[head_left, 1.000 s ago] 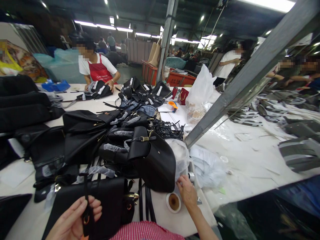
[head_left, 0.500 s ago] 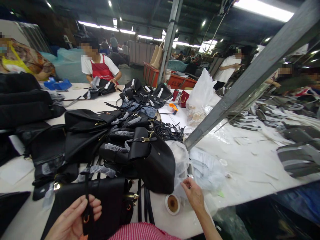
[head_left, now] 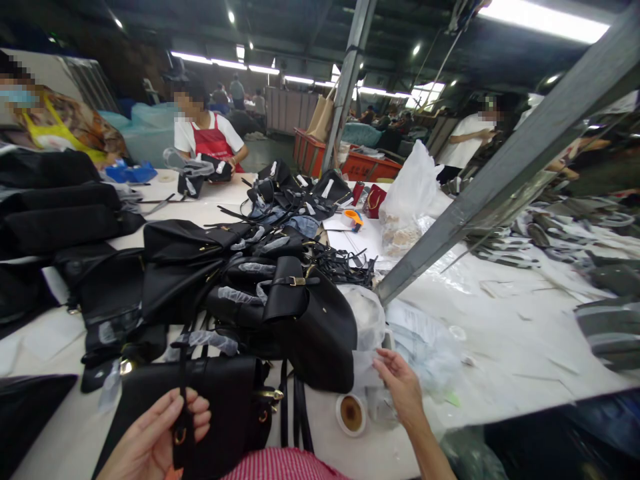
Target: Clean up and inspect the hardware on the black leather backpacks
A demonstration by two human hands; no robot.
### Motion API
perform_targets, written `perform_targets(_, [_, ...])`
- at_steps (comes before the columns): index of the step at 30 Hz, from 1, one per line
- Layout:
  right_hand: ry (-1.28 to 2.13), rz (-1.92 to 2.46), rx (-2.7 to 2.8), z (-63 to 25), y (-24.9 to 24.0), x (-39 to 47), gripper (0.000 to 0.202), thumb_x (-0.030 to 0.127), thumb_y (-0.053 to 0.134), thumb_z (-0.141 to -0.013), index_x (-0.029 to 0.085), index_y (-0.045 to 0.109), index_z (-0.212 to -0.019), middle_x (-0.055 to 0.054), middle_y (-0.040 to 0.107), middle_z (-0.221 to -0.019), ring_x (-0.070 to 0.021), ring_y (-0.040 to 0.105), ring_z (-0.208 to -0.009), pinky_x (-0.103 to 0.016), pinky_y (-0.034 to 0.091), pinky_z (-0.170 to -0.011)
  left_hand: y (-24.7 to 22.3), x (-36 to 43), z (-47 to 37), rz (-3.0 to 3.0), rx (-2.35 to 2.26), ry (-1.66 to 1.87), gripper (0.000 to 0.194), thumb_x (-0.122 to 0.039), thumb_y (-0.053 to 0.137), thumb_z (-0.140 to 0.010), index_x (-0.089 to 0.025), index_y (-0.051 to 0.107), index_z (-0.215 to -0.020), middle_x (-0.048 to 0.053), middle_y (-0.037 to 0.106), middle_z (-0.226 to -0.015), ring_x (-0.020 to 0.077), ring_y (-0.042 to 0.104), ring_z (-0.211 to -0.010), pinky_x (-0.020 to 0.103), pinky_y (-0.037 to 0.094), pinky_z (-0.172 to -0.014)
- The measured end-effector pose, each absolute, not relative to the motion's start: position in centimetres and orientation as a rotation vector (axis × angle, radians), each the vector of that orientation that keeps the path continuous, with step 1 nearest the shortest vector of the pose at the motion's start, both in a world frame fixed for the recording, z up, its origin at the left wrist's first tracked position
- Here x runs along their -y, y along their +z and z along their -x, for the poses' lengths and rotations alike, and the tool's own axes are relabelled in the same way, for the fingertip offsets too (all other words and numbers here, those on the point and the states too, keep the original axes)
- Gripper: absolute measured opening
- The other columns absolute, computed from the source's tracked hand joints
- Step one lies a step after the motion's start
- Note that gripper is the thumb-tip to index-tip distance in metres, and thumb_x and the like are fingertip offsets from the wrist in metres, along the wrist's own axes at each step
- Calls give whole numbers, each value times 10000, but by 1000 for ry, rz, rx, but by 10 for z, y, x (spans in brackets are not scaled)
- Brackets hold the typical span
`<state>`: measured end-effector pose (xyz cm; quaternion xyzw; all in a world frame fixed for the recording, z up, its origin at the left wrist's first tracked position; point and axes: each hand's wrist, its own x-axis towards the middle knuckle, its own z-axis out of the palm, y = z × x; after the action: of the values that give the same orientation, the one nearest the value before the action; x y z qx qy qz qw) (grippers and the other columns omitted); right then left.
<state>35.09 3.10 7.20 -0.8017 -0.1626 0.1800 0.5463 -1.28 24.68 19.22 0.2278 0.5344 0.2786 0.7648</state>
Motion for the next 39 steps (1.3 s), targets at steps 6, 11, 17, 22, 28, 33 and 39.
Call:
perform_targets(6, [891,1479,398,-291,126,-62,650,458,737,-730,250,523,-1308,-55,725,-973,-169,640,-698,-271,499,-580,206,-237,12,-518,-1088,610,255,-121,783,-694,-122,641,-906,131,755,-883,244,734,-778,346,601,-742])
perform_targets(11, [795,1690,957,-253,172,-101,481,417,716,-726,287,669,-1187,-36,732,-767,-247,659,-759,-405,522,-751,215,-235,20,-524,-955,573,230,-219,769,-746,-146,578,-851,112,749,-849,204,724,-719,311,580,-682])
perform_targets(17, [571,1524,1465,-216,233,-152,313,291,737,-687,346,763,-994,-38,745,-726,-293,660,-795,-493,493,-868,214,-237,33,-512,-804,635,168,-220,748,-756,-129,611,-785,110,743,-865,198,712,-743,333,548,-739])
perform_targets(22, [797,1471,1582,-171,227,-180,366,297,651,-770,307,712,-1130,-40,752,-843,-226,666,-666,-337,547,-633,217,-241,41,-537,-779,666,159,-198,761,-711,-65,713,-785,131,733,-855,187,679,-767,330,514,-800])
perform_targets(28, [740,1523,1333,-126,190,-202,391,356,633,-779,225,681,-1143,-55,734,-875,-226,682,-729,-338,550,-743,221,-242,47,-535,-807,710,232,-249,775,-684,-80,734,-837,102,715,-808,181,650,-755,316,476,-792])
perform_targets(33, [979,1480,917,-105,181,-202,413,451,661,-771,229,585,-1110,-42,729,-898,-230,696,-782,-322,566,-711,226,-234,43,-623,-764,735,221,-306,789,-639,-118,684,-687,69,690,-763,174,624,-682,291,442,-710])
perform_targets(39, [1120,1316,571,-96,170,-199,512,527,710,-719,255,491,-1093,4,683,-789,-228,693,-703,-338,577,-631,224,-227,38,-674,-882,779,292,-341,788,-605,-156,568,-560,-6,581,-593,128,518,-553,257,380,-586])
